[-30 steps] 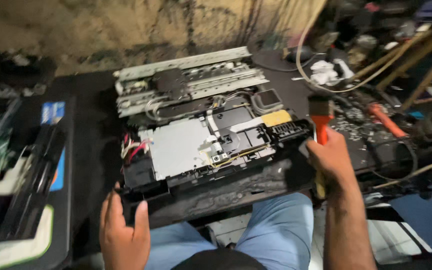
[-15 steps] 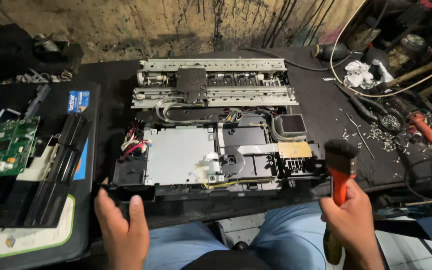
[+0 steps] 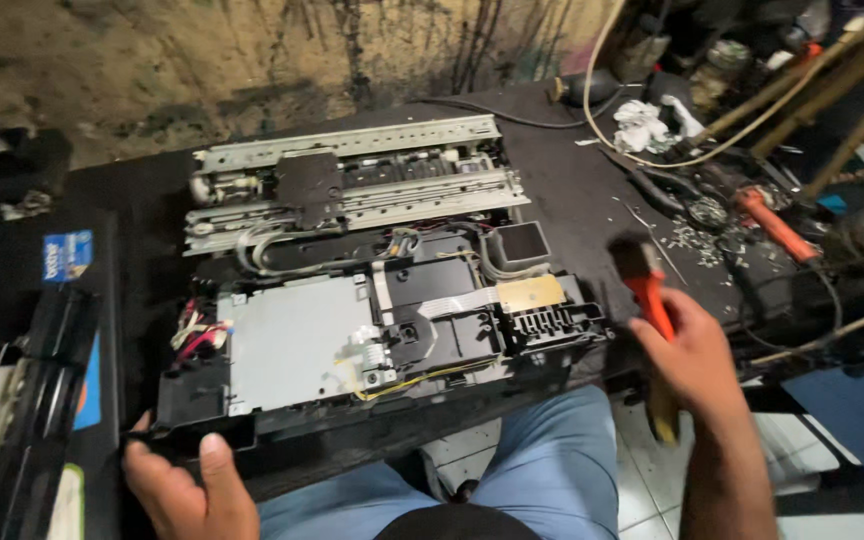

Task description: The person uses a screwdriver to work on the internal components of a disassembled printer. They then pick up a green circuit board and place it into the printer's chassis, aligning it with the internal slots.

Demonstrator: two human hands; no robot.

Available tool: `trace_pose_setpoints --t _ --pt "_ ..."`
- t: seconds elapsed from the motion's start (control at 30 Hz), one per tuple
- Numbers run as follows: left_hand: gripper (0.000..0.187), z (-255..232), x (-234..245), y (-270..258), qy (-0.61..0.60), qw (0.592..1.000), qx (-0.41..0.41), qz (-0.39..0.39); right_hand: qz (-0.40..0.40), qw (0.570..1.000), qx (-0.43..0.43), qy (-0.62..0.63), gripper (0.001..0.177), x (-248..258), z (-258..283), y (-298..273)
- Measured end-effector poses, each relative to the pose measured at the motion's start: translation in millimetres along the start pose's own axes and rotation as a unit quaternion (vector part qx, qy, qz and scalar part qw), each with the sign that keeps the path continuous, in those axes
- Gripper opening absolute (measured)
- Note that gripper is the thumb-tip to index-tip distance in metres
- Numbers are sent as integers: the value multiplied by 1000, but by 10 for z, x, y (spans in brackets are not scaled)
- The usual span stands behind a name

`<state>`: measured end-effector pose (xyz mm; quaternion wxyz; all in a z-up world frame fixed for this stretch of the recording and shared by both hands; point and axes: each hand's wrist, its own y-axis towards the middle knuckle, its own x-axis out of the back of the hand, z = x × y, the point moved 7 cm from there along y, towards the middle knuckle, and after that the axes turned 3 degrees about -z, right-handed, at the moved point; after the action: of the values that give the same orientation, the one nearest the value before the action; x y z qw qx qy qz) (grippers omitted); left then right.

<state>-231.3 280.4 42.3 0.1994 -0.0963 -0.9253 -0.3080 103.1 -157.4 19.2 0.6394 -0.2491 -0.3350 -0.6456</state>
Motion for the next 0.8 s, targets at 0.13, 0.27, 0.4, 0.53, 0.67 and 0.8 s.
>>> trace_pose_setpoints --t 0.13,0.27,0.4,0.53,0.67,0.8 --pt "54 -80 7 -15 18 1000 3 -8 24 998 58 -8 33 -220 183 384" --pt "56 6 -3 -50 25 1000 0 -6 47 997 43 50 28 -360 520 443" --pt "55 -7 -19 -53 28 998 -55 -16 55 998 -3 35 33 -338 674 337" --pt "56 75 -44 -102 61 996 -63 -18 -18 999 50 -8 28 -332 474 385" --pt "56 -27 -52 -80 41 996 -77 -18 -79 988 132 -24 27 -213 480 325" --pt "56 -12 -35 -92 48 994 -96 -22 -118 982 145 17 28 -16 444 103"
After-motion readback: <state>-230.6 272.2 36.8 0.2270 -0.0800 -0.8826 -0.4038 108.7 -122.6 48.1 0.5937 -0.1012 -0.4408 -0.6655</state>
